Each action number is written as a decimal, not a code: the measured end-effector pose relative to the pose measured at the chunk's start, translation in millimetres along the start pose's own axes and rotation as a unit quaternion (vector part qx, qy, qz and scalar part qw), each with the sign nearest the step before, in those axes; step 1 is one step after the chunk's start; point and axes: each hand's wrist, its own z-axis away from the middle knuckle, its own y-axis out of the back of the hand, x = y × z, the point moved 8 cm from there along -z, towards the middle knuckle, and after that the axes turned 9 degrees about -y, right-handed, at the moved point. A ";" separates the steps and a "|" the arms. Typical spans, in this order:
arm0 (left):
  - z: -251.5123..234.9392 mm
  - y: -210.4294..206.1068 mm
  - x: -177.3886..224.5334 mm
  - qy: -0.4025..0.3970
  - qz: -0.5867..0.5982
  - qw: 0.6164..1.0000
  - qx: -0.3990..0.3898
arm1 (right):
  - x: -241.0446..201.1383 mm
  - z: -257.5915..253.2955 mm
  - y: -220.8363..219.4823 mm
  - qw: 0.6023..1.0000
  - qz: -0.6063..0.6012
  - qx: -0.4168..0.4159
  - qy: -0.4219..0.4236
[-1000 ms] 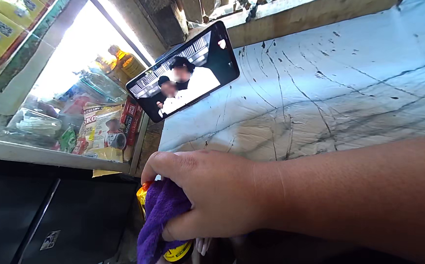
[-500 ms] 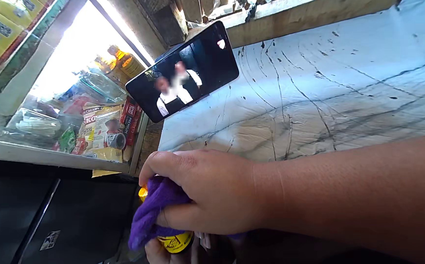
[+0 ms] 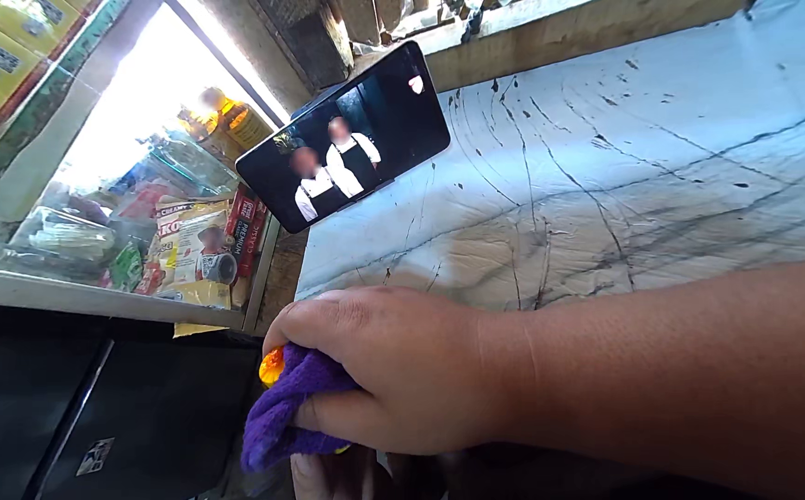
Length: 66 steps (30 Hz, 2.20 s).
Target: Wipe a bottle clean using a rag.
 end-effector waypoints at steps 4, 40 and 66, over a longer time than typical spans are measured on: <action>0.9 3.2 0.0 0.031 0.034 0.999 0.001 | 0.9 -0.4 0.1 1.000 -0.003 -0.002 -0.015; 10.2 -1.5 -8.3 0.078 0.162 0.984 0.007 | -1.0 -0.6 -2.0 1.000 -0.009 -0.020 0.004; 24.0 16.4 -10.6 0.078 0.101 0.992 -0.001 | -1.8 -0.4 -10.2 0.998 0.059 -0.033 0.018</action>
